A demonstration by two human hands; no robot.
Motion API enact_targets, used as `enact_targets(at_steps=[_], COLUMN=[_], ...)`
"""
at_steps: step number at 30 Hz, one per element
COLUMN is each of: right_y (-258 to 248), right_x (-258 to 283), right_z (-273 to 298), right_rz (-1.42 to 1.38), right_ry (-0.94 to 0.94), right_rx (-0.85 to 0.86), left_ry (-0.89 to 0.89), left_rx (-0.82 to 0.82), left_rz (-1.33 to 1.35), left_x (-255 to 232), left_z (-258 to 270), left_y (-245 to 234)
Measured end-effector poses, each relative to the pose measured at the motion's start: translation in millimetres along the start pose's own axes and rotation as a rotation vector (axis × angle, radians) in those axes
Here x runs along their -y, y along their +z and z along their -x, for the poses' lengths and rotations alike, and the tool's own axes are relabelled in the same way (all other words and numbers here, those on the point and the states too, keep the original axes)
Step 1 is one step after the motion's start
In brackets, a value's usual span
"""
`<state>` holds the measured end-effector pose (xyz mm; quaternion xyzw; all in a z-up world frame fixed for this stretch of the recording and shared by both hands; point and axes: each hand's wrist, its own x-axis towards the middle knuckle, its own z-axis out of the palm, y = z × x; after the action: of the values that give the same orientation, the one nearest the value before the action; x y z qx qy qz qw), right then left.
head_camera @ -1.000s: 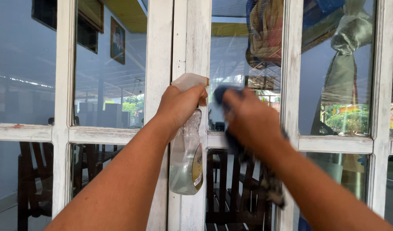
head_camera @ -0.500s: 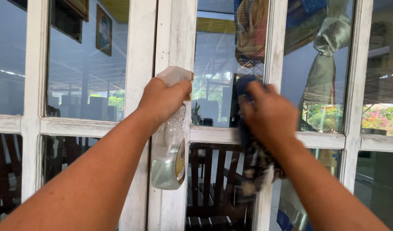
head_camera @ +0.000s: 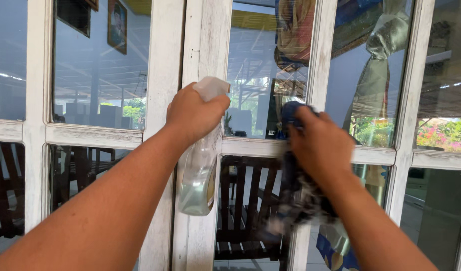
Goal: The person cleans a multi-pane glass window using a spray bottle and a cloth. They repeatedly spray cleaning solution onto the glass and wipe the surface with the cloth, working across different panes of the window frame.
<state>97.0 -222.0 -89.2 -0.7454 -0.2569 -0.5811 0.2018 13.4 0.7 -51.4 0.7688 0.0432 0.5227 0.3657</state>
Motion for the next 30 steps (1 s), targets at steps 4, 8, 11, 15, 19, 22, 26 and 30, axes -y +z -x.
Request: enact_targets(at_steps=[4, 8, 11, 15, 19, 22, 26, 30], right_y=[17, 44, 29, -10, 1, 35, 35, -9], right_x=[22, 80, 64, 8, 15, 63, 67, 0], right_z=[8, 19, 15, 16, 16, 19, 16, 12], right_rz=[-0.006, -0.093, -0.084, 0.060, 0.124, -0.103, -0.008, 0.084], right_ry=[0.051, -0.143, -0.138, 0.035, 0.102, -0.071, -0.131, -0.008], right_rx=[-0.058, 0.052, 0.124, 0.185, 0.167, -0.058, 0.028, 0.172], left_ry=[0.136, 0.094, 0.056, -0.006, -0.093, -0.107, -0.148, -0.156], left_rx=[-0.072, -0.066, -0.040, 0.087, 0.240, 0.234, 0.225, 0.300], left_rz=[-0.232, -0.204, -0.209, -0.184, -0.015, -0.015, -0.033, 0.042], left_x=[15, 13, 11, 6, 6, 3, -3, 1], left_z=[10, 12, 17, 22, 33, 33, 29, 29], left_y=[9, 11, 6, -3, -13, -13, -11, -13])
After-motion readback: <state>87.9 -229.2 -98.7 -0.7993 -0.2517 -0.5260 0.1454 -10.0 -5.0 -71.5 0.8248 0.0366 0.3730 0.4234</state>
